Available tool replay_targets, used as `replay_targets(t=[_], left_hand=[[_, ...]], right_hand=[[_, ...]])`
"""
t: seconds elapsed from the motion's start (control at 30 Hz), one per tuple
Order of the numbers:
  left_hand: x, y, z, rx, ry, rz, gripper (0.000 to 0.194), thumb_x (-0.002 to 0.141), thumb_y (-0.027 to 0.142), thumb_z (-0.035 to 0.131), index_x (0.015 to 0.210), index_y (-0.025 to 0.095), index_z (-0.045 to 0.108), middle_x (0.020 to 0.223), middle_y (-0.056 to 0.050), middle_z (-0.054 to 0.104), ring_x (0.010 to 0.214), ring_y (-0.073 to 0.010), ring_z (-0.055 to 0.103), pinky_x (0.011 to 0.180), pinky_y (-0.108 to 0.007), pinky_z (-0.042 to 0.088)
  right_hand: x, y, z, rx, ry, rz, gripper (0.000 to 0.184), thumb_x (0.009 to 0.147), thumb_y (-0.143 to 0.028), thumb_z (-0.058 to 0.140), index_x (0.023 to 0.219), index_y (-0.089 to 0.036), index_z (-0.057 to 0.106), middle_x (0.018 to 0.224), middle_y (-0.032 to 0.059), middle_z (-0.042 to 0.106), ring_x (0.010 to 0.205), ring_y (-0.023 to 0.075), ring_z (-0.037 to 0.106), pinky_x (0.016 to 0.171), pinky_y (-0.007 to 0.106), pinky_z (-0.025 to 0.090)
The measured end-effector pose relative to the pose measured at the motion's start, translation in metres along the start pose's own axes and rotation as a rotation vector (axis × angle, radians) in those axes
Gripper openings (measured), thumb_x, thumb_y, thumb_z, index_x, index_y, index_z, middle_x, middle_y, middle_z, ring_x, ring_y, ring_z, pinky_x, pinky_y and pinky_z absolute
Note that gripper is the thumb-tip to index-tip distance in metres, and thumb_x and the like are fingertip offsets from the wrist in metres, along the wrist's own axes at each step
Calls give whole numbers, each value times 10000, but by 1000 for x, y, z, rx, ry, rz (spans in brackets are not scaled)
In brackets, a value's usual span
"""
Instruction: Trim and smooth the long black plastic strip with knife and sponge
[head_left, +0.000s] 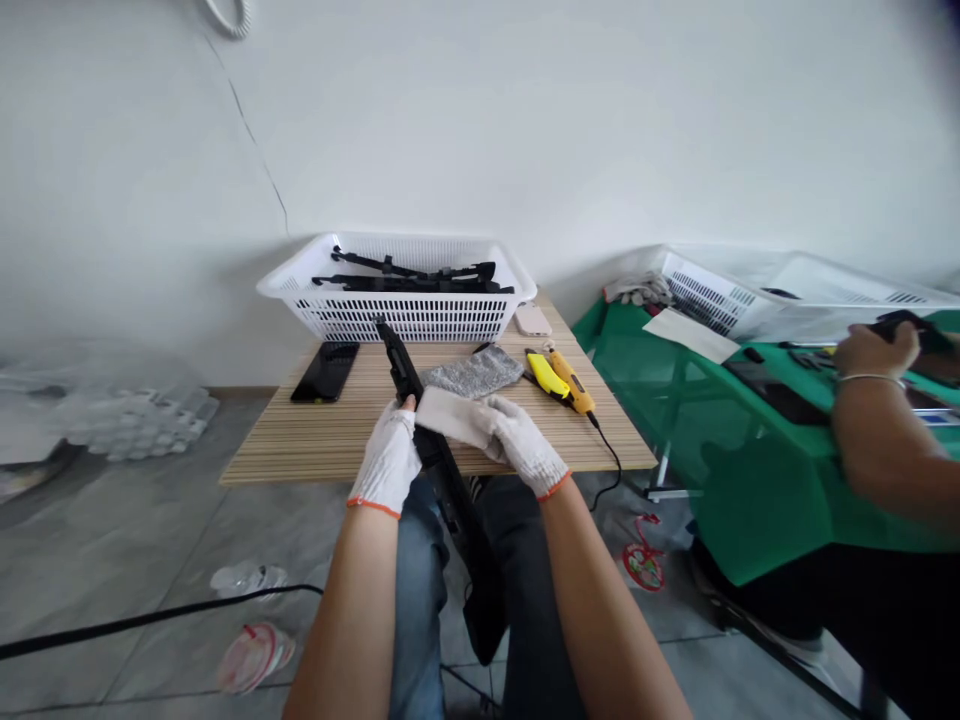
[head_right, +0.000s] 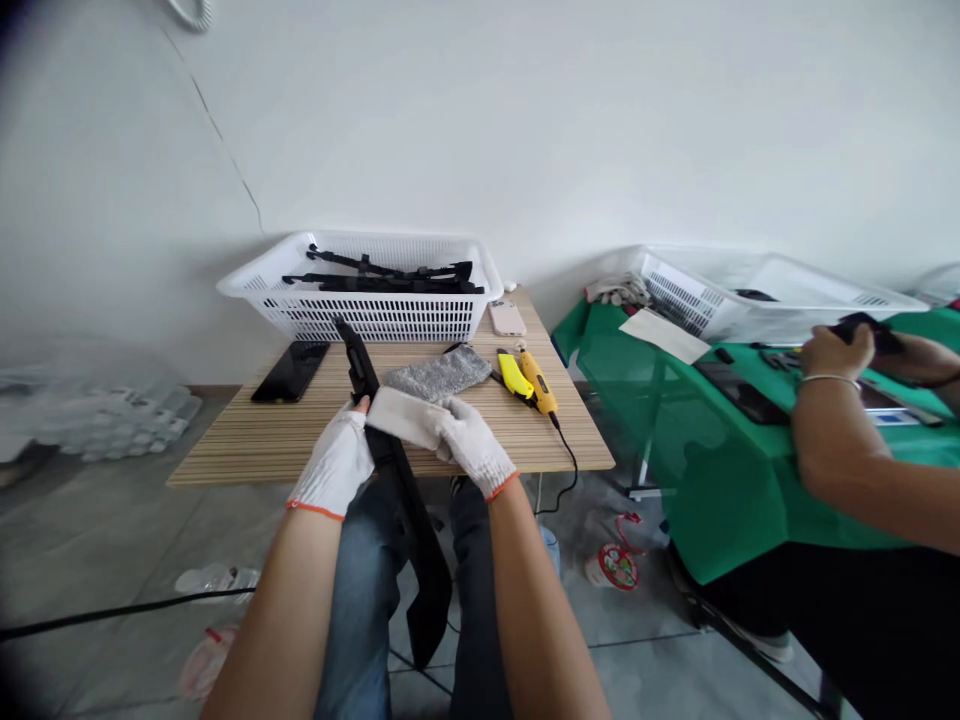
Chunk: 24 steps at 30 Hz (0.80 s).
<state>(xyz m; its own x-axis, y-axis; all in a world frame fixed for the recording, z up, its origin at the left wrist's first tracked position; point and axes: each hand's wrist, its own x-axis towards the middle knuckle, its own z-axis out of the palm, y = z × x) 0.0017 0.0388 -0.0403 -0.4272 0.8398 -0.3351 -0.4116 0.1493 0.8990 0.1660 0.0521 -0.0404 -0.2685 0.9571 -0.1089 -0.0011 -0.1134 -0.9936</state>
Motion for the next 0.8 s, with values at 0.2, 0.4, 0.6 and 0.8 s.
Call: replay_targets(t=[0.2, 0.4, 0.6, 0.8], left_hand=[[7, 5, -1, -103, -30, -76, 47, 805, 202, 679, 847, 219, 691, 725, -38, 738, 882, -218, 720, 740, -244, 550], [-4, 5, 6, -287, -129, -216, 230, 885, 287, 546, 998, 149, 691, 772, -76, 755, 799, -244, 748, 772, -370, 602], [-2, 2, 7, -352, -186, -221, 366, 935, 446, 526, 998, 127, 694, 847, -103, 763, 811, -226, 747, 795, -344, 602], [12, -7, -6, -288, -182, -201, 337, 835, 482, 688, 989, 182, 692, 746, -44, 732, 729, -223, 728, 652, -310, 577]], right_hand=[[15, 7, 8, -41, 138, -39, 317, 762, -419, 606, 977, -189, 647, 644, -36, 576, 480, 104, 478, 451, 225, 377], [15, 11, 12, -23, -20, -209, 345, 760, -385, 614, 1012, -183, 737, 994, 47, 729, 952, 209, 650, 854, 312, 509], [17, 13, 17, -77, 279, -217, 349, 811, -372, 577, 1074, -183, 705, 1028, 54, 719, 949, 192, 645, 850, 312, 520], [11, 3, 21, 50, 166, -57, 481, 785, -387, 621, 1224, -192, 646, 725, -14, 618, 482, 97, 489, 432, 224, 428]])
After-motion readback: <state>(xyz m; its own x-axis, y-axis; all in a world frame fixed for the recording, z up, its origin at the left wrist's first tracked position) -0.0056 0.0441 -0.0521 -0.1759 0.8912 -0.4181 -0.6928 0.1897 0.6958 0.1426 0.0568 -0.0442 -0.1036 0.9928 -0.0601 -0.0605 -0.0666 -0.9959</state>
